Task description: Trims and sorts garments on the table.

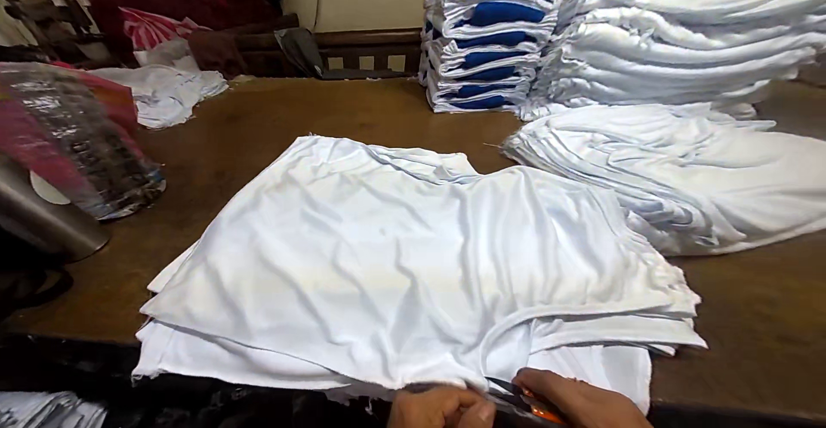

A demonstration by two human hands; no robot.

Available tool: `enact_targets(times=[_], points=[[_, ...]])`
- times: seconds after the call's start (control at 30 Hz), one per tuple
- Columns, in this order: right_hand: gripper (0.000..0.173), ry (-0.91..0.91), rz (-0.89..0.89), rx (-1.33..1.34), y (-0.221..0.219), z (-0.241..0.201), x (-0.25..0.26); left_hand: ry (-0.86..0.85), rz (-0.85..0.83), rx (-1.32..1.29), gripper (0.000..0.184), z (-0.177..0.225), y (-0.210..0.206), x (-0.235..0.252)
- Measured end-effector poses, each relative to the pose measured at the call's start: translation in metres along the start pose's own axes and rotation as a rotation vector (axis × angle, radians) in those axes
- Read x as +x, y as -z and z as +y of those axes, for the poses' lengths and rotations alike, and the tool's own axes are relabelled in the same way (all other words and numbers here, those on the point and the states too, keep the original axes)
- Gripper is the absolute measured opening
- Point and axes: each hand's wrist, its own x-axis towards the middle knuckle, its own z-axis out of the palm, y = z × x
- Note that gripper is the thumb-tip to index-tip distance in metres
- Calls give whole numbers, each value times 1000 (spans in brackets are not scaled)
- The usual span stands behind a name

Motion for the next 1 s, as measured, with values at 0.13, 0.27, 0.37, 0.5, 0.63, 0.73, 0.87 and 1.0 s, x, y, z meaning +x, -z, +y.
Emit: enact_targets(times=[0.13, 0.27, 0.37, 0.5, 0.63, 0.73, 0.87, 1.0], points=[[21, 119, 120, 24, -4, 6, -2, -208, 140, 653, 38, 15, 25, 24], [19, 149, 54, 80, 1, 16, -1, -320, 32, 861, 59, 8, 47, 39], [21, 192, -35, 76, 0, 20, 0, -383, 0, 823, 27, 4, 52, 44], [17, 238, -165, 129, 11, 23, 7, -247, -55, 630, 26, 38, 56, 60], [22, 276, -24, 242, 23, 17, 21, -165, 90, 397, 28, 79, 77, 90], [23, 260, 210, 177, 8, 16, 41, -156, 164, 406, 49, 79, 82, 102], [36, 254, 371, -14, -26, 17, 68, -247, 296, 404, 18, 44, 65, 76], [27, 257, 380, -13, -32, 21, 83, -77, 181, -94, 13, 30, 53, 24]])
